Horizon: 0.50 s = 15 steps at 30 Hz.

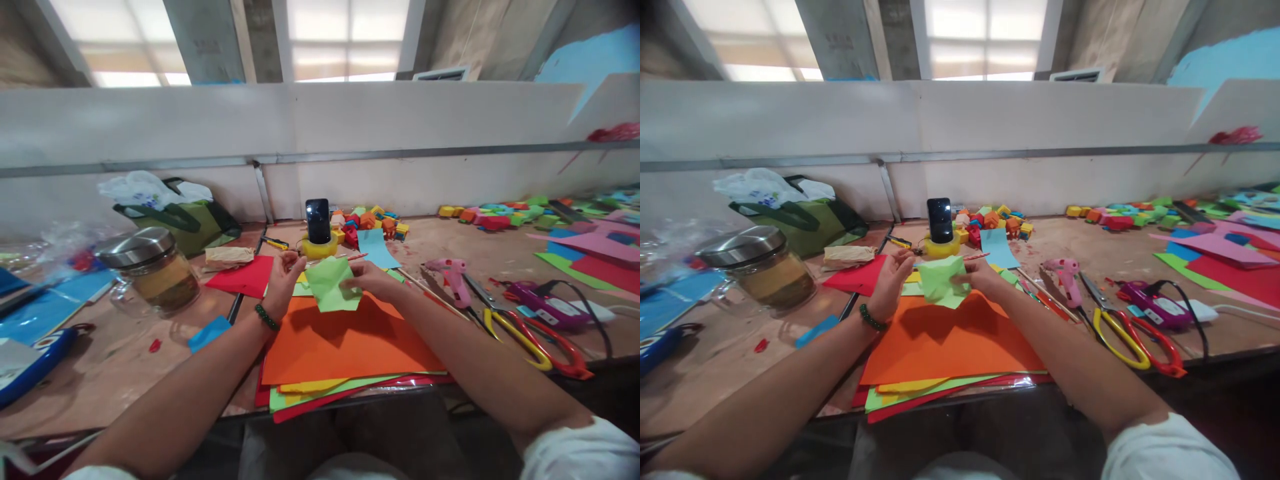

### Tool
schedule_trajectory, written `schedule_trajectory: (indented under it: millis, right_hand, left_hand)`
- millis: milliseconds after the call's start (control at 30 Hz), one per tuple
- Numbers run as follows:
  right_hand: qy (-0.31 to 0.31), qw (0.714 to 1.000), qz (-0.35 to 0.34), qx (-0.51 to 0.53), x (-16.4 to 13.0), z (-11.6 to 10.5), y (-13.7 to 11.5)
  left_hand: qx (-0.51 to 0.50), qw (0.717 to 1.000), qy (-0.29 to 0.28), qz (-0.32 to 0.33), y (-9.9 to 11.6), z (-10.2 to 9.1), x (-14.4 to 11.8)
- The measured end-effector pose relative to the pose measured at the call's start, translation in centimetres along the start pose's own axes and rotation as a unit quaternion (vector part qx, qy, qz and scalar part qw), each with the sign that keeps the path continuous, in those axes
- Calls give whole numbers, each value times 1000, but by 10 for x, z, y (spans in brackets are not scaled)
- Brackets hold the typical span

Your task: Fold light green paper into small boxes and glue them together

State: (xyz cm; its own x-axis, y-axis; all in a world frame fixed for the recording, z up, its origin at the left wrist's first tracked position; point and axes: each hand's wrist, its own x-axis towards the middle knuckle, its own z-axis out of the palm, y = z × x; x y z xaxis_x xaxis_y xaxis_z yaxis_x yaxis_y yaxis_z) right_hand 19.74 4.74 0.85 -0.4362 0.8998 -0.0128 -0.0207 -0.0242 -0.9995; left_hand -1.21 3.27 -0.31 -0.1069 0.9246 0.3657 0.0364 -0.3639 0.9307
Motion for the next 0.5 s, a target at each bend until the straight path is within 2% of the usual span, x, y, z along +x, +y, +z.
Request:
schedule_trajectory:
  millis: [67, 133, 167, 233, 300, 333, 433, 500]
  right_hand:
    - [25, 999, -19, 23, 3, 6, 4]
    - [29, 999, -27, 25, 4, 13, 10]
    - [29, 999, -30, 23, 5, 16, 13]
    - [27, 999, -34, 12, 5, 20, 19]
    - [39, 998, -44, -11, 5, 20, 21]
    - [56, 996, -57, -30, 6, 18, 21]
    - [107, 981, -122, -106, 8, 6, 16]
    - [98, 973, -149, -143, 9, -3, 13]
  left_hand:
    - [-77, 993, -65, -69, 2, 4, -6]
    - [-132, 969, -143, -152, 1, 9, -13]
    - [-148, 957, -161, -189, 1, 11, -16]
    - [-164, 944, -155, -242, 2, 14, -19]
    - [-167, 940, -135, -265, 4, 13, -20]
    - [-164, 937, -142, -272, 6, 11, -19]
    - [-138, 918, -210, -307, 12, 5, -15]
    - [-109, 907, -255, -318, 15, 1, -13]
